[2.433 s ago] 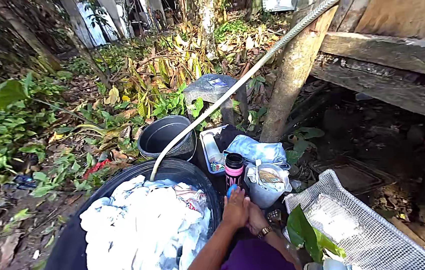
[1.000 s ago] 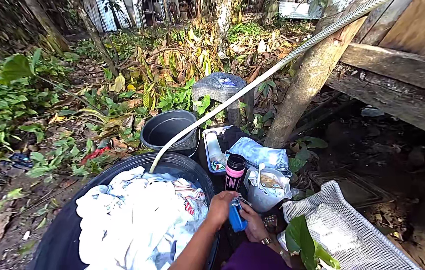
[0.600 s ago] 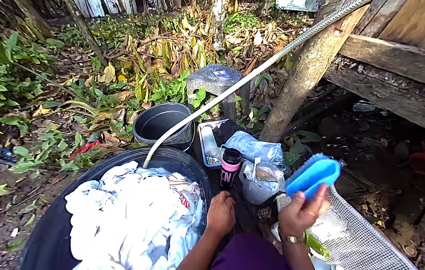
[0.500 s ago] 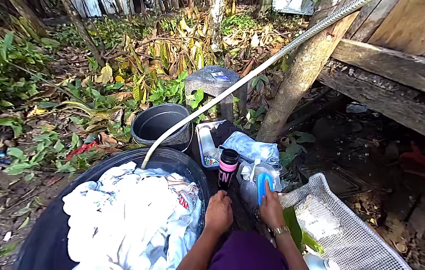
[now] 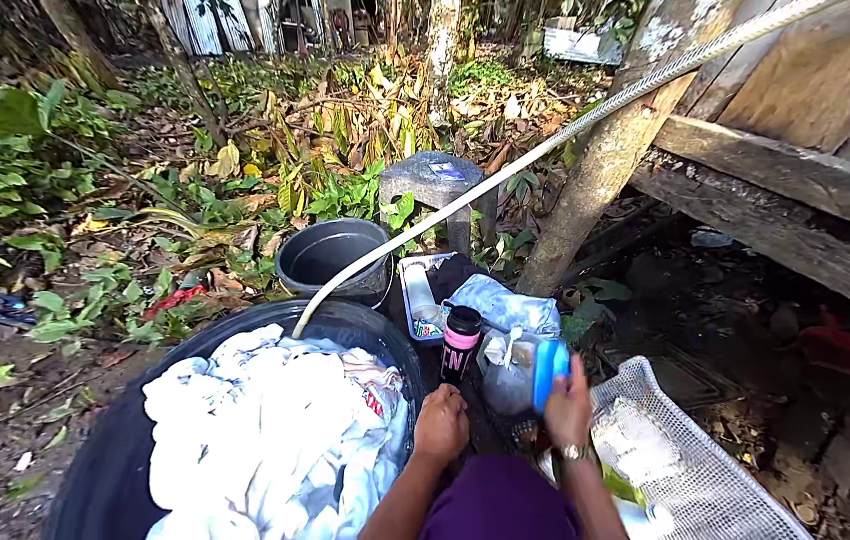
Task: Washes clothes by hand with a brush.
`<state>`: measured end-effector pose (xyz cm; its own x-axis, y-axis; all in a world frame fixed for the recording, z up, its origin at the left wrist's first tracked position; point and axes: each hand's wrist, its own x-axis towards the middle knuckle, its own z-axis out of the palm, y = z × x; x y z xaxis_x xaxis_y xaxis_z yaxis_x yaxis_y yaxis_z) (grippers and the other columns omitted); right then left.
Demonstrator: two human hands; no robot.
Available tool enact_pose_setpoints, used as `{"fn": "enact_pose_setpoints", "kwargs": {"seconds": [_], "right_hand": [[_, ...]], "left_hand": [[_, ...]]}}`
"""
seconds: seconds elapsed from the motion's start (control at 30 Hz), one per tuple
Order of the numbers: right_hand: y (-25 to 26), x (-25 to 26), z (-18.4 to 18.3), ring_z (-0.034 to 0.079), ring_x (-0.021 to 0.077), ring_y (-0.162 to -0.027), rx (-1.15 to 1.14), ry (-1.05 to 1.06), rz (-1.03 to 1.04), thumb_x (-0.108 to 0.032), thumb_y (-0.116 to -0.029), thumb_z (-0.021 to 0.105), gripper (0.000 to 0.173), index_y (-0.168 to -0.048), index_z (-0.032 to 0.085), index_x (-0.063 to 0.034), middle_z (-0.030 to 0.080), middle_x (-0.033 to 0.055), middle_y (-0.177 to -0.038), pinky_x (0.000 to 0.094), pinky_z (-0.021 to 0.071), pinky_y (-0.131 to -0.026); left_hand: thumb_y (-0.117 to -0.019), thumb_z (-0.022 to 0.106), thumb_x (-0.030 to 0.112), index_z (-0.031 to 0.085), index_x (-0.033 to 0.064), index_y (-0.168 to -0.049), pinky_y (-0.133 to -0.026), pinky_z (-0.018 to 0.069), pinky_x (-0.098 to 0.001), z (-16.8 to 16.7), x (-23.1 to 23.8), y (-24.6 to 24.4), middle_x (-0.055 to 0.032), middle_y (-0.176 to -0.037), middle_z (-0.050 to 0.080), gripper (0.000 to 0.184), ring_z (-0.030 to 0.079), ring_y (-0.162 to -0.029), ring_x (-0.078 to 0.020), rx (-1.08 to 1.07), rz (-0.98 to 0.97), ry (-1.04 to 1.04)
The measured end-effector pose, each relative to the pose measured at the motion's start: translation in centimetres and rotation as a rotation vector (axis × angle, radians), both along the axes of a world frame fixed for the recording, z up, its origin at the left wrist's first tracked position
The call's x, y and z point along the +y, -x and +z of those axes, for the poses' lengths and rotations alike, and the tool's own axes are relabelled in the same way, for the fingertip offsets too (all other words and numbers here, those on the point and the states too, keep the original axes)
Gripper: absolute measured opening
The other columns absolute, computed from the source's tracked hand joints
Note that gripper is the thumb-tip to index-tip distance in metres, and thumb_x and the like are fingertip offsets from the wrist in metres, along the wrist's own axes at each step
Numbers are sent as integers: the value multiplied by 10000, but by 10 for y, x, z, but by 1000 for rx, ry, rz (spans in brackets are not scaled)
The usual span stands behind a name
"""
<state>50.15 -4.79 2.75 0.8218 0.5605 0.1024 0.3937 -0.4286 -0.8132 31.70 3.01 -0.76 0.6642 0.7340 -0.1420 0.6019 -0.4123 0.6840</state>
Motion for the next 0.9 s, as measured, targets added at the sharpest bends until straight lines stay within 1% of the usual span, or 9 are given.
{"fn": "enact_pose_setpoints", "kwargs": {"seconds": [0.1, 0.17, 0.23, 0.37, 0.57, 0.67, 0.77, 0.83, 0.9], "right_hand": [[-3, 3, 76, 649, 226, -1064, -176, -441, -54, -68, -1035, 450, 605, -1559, 228, 139, 583, 284, -1299, 335, 531, -939], [-2, 1, 93, 620, 12, -796, -319, -772, -38, -53, -1005, 471, 539, -1437, 261, 192, 587, 70, -1004, 185, 549, -723], [9, -6, 50, 667, 84, -878, -331, -675, -144, -81, -1033, 473, 388, -1317, 344, 150, 639, 131, -1025, 237, 567, -824], [-8, -3, -22, 591, 393, -1277, 101, -128, -199, -86, -1083, 438, 485, -1517, 327, 99, 553, 333, -1391, 509, 465, -1086], [-17, 11, 78, 597, 52, -931, -361, -687, -159, -104, -1014, 460, 564, -1417, 260, 238, 536, 166, -1064, 191, 521, -840], [11, -4, 16, 584, 433, -1274, -442, -321, -182, -4, -1009, 474, 490, -1376, 344, 293, 512, 452, -1343, 440, 459, -1110], [3, -2, -23, 495, 459, -1396, -81, 204, -55, -99, -1077, 455, 568, -1585, 265, 67, 448, 337, -1522, 577, 407, -1149], [-6, -1, 0, 475, 366, -1432, 74, -6, -8, -118, -1073, 462, 570, -1587, 280, 48, 436, 285, -1557, 504, 371, -1192], [-3, 3, 30, 637, 122, -1087, 337, -345, -52, -107, -1057, 518, 437, -1478, 481, 4, 640, 130, -1269, 274, 518, -953]], "left_hand": [[-986, 500, 77, 735, -14, -1126, -1163, 388, -438, 0, -3, 0, -178, -1384, 612, 288, 564, -1312, -309, 9, -4, 15], [-982, 502, 75, 739, -15, -1104, -1156, 394, -437, -1, -3, -1, -176, -1366, 622, 281, 573, -1299, -307, -17, 7, 2], [-978, 504, 69, 740, -21, -1086, -1144, 406, -443, -2, -4, 0, -182, -1351, 630, 275, 588, -1279, -312, -43, 19, -6], [-994, 498, 84, 733, -7, -1124, -1153, 393, -434, 4, 1, -4, -166, -1368, 623, 283, 572, -1299, -298, -2, -1, -3], [-978, 508, 84, 741, -11, -1107, -1142, 409, -442, -3, -2, -5, -172, -1329, 648, 283, 597, -1271, -305, -17, -10, -16], [-968, 513, 72, 748, -18, -1075, -1121, 430, -454, -6, -3, -1, -176, -1287, 670, 274, 619, -1239, -309, -75, 13, -35], [-982, 503, 77, 747, -15, -1083, -1121, 431, -444, -3, -1, -2, -169, -1271, 677, 279, 624, -1228, -299, -94, 21, -33], [-978, 506, 78, 746, -14, -1086, -1116, 433, -454, -4, -1, -2, -171, -1269, 678, 279, 625, -1226, -301, -87, 24, -31], [-970, 511, 75, 748, -12, -1081, -1112, 438, -457, -6, -3, 1, -174, -1264, 680, 276, 628, -1222, -303, -81, 17, -27]]}}
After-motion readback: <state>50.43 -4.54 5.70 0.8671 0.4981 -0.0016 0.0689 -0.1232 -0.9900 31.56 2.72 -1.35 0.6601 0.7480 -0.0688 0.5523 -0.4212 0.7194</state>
